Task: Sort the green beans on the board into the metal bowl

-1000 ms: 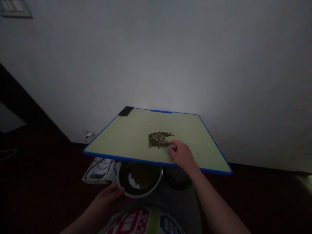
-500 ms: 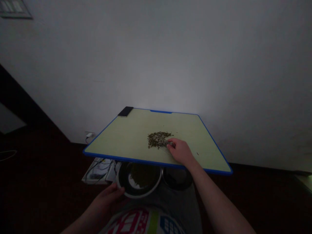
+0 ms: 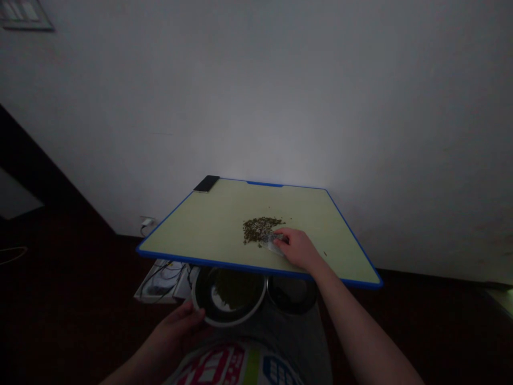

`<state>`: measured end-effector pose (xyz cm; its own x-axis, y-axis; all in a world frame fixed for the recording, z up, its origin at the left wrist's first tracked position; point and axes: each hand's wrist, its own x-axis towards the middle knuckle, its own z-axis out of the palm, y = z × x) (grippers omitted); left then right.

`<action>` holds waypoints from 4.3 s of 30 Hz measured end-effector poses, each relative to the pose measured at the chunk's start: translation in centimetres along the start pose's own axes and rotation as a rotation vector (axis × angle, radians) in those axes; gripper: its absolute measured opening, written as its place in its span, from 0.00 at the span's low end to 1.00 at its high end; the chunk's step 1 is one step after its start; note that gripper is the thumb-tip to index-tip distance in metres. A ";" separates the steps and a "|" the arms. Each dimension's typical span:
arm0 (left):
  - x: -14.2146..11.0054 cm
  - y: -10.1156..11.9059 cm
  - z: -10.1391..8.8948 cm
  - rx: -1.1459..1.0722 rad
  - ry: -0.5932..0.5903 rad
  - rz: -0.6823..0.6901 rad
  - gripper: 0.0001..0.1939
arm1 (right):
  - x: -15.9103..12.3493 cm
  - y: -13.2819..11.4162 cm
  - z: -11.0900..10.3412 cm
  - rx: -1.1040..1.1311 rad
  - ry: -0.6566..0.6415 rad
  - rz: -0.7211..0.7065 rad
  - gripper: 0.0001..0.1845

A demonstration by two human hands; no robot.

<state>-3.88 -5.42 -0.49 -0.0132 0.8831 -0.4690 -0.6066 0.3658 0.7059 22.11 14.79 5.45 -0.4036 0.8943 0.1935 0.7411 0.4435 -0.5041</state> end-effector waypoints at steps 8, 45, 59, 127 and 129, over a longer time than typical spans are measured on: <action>0.2 -0.2 -0.3 -0.028 -0.012 -0.010 0.13 | 0.5 -0.2 0.0 -0.005 0.018 0.005 0.18; 0.0 0.0 0.2 0.011 -0.024 0.002 0.14 | 0.3 -3.7 1.8 0.024 -0.095 -0.119 0.17; -0.3 0.4 0.6 0.015 -0.041 -0.006 0.12 | -1.5 -6.5 2.9 0.017 -0.110 -0.106 0.18; 0.0 0.0 -0.1 -0.001 -0.013 0.007 0.15 | 0.6 -3.7 2.7 -0.050 0.091 0.016 0.17; 0.0 0.0 -0.1 -0.003 -0.020 -0.001 0.14 | 0.4 -3.4 2.6 -0.035 0.090 0.010 0.17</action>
<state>-4.00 -5.42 -0.58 0.0029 0.8884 -0.4590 -0.6087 0.3657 0.7041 18.01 13.46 5.02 -0.3476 0.8996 0.2644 0.7636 0.4353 -0.4769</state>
